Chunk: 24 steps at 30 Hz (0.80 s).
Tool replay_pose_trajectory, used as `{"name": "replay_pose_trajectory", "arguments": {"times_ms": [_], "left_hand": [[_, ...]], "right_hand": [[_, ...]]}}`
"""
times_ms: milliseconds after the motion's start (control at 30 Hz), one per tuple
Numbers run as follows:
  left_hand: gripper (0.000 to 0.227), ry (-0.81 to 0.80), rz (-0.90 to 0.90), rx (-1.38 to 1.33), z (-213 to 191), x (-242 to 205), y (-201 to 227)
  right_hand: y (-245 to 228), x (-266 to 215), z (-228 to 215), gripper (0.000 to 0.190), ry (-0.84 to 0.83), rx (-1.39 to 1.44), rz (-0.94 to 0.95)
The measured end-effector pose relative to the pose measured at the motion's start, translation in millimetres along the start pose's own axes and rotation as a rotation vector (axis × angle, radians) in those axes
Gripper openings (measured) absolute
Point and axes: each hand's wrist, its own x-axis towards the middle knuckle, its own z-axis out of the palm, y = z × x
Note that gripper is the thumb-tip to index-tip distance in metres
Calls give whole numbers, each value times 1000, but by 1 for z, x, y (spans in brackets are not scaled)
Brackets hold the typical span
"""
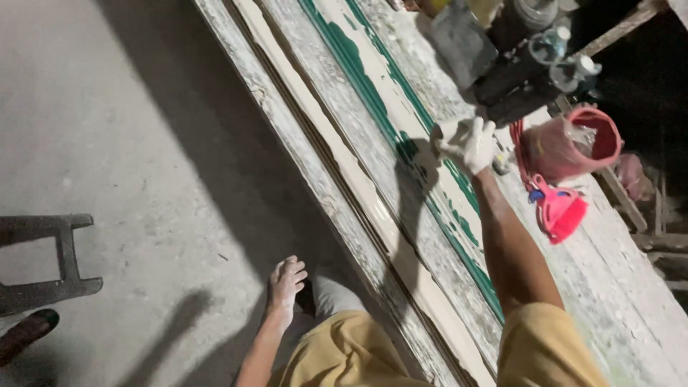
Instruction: Apply plaster mixture to long decorative molding forms and smooth them by hand and with a tool.
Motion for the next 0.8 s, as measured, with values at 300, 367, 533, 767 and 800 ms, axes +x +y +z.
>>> {"name": "replay_pose_trajectory", "arguments": {"times_ms": [300, 367, 533, 767, 800], "left_hand": [[57, 188, -173, -68, -82, 116, 112], [58, 175, -151, -87, -97, 161, 148], [64, 281, -149, 52, -125, 252, 253], [61, 341, -148, 112, -72, 321, 457], [59, 357, -107, 94, -60, 331, 472]], "right_hand": [[-162, 257, 130, 79, 109, 129, -145], [-186, 313, 160, 81, 154, 115, -198], [-251, 441, 229, 84, 177, 175, -404], [-345, 545, 244, 79, 254, 373, -287], [-347, 560, 263, 81, 260, 390, -276]]}}
